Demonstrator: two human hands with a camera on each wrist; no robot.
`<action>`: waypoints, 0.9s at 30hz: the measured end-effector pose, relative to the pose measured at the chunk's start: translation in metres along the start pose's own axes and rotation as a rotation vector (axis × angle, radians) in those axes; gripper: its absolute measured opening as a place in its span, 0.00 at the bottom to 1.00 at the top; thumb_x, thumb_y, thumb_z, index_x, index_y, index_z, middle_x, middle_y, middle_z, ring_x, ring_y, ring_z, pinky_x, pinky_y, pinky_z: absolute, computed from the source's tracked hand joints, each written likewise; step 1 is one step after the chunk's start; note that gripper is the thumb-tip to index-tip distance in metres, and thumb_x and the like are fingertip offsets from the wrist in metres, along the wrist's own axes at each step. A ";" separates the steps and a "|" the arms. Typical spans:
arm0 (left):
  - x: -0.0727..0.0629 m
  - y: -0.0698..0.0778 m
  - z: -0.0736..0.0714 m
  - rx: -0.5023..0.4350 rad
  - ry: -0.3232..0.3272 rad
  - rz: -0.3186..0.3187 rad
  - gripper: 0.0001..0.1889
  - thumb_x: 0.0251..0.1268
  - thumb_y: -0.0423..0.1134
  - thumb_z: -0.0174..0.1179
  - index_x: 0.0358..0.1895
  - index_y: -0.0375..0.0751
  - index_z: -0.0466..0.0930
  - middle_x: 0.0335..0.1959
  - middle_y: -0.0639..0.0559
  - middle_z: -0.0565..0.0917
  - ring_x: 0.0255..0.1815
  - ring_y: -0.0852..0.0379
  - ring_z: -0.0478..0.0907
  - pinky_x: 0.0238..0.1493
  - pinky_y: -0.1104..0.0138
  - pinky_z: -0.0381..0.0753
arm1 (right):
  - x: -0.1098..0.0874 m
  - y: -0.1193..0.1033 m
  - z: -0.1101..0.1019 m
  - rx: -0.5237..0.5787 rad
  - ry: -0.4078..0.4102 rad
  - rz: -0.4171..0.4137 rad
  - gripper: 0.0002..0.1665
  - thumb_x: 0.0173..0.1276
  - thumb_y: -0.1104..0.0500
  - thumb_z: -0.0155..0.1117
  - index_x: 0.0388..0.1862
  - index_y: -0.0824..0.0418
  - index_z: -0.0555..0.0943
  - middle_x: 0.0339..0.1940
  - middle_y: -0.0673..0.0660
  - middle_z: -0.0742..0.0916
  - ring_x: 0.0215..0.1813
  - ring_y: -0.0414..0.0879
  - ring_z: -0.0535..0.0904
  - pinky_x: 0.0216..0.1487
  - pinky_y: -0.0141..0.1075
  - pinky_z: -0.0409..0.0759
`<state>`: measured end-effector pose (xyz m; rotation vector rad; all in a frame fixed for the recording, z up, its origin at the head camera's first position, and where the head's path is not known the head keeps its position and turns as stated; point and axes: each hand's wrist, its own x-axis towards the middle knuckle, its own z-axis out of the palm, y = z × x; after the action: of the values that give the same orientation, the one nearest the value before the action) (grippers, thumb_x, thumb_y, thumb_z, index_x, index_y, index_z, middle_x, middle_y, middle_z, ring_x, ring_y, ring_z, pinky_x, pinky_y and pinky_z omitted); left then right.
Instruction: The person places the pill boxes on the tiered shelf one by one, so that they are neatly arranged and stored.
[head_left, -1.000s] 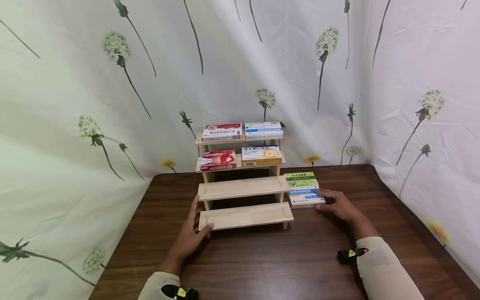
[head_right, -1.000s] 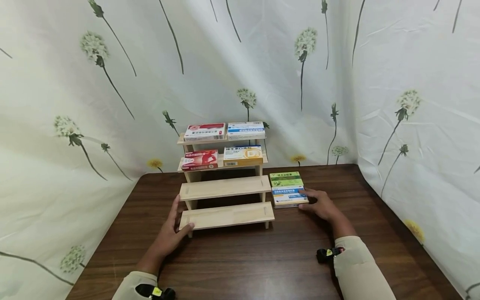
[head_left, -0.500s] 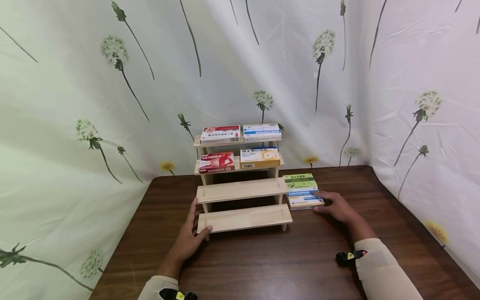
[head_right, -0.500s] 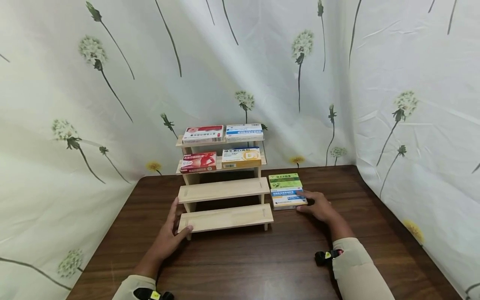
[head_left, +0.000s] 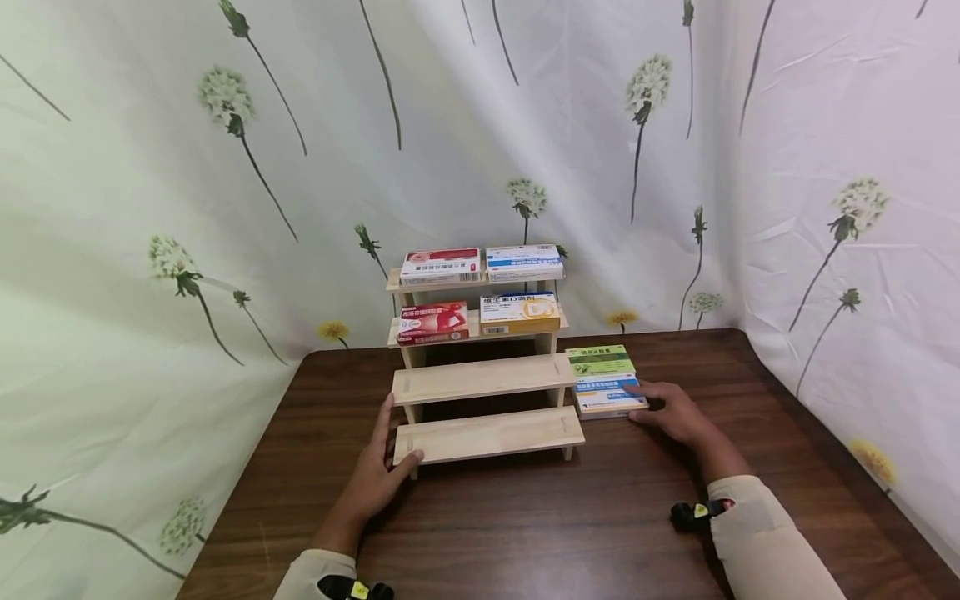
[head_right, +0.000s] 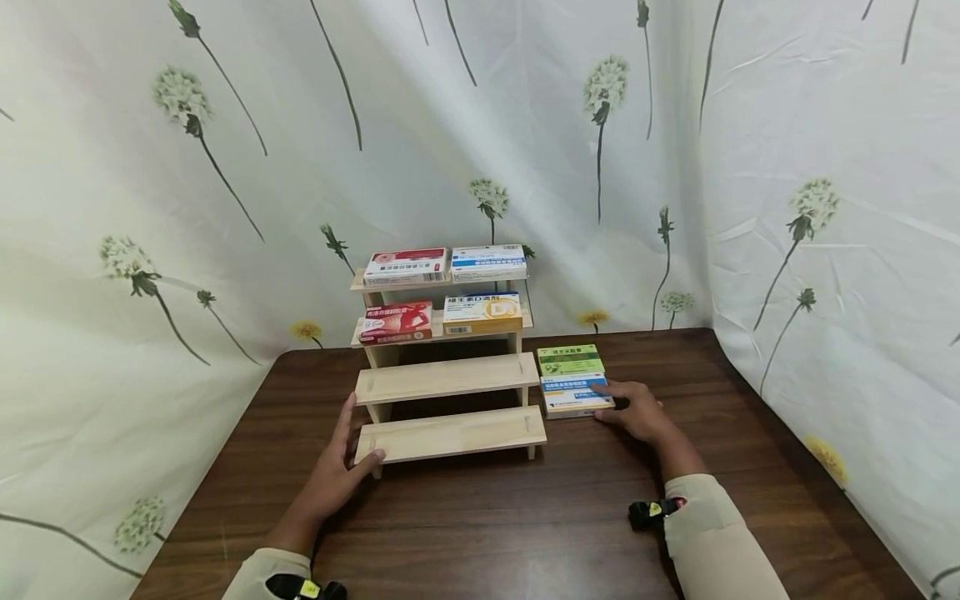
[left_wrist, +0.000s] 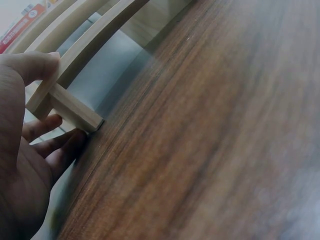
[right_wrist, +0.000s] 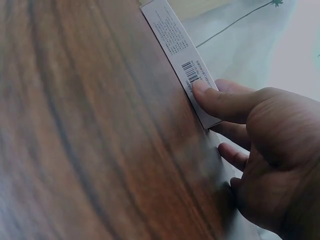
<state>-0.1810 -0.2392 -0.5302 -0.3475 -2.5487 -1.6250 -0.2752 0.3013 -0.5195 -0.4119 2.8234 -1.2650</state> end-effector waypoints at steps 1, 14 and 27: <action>0.000 0.000 0.000 0.000 0.000 0.003 0.57 0.78 0.38 0.69 0.92 0.65 0.33 0.83 0.28 0.66 0.74 0.32 0.76 0.57 0.74 0.81 | 0.000 0.000 0.000 -0.007 0.003 -0.001 0.31 0.72 0.61 0.78 0.73 0.60 0.83 0.79 0.74 0.76 0.82 0.76 0.67 0.80 0.72 0.62; -0.001 0.000 -0.002 0.010 0.007 0.015 0.56 0.77 0.37 0.69 0.92 0.61 0.34 0.83 0.28 0.67 0.73 0.33 0.77 0.57 0.73 0.82 | -0.001 0.006 0.004 -0.004 0.042 0.046 0.29 0.72 0.62 0.77 0.71 0.61 0.85 0.75 0.76 0.80 0.79 0.76 0.72 0.79 0.71 0.65; -0.001 0.001 -0.001 -0.003 -0.002 -0.006 0.56 0.78 0.38 0.69 0.92 0.63 0.34 0.83 0.29 0.67 0.73 0.33 0.78 0.56 0.73 0.82 | -0.003 0.003 -0.002 0.046 0.017 0.150 0.30 0.75 0.59 0.76 0.75 0.56 0.82 0.82 0.72 0.74 0.84 0.75 0.65 0.82 0.72 0.58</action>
<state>-0.1801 -0.2396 -0.5290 -0.3416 -2.5513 -1.6315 -0.2732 0.3059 -0.5208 -0.1843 2.7720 -1.3063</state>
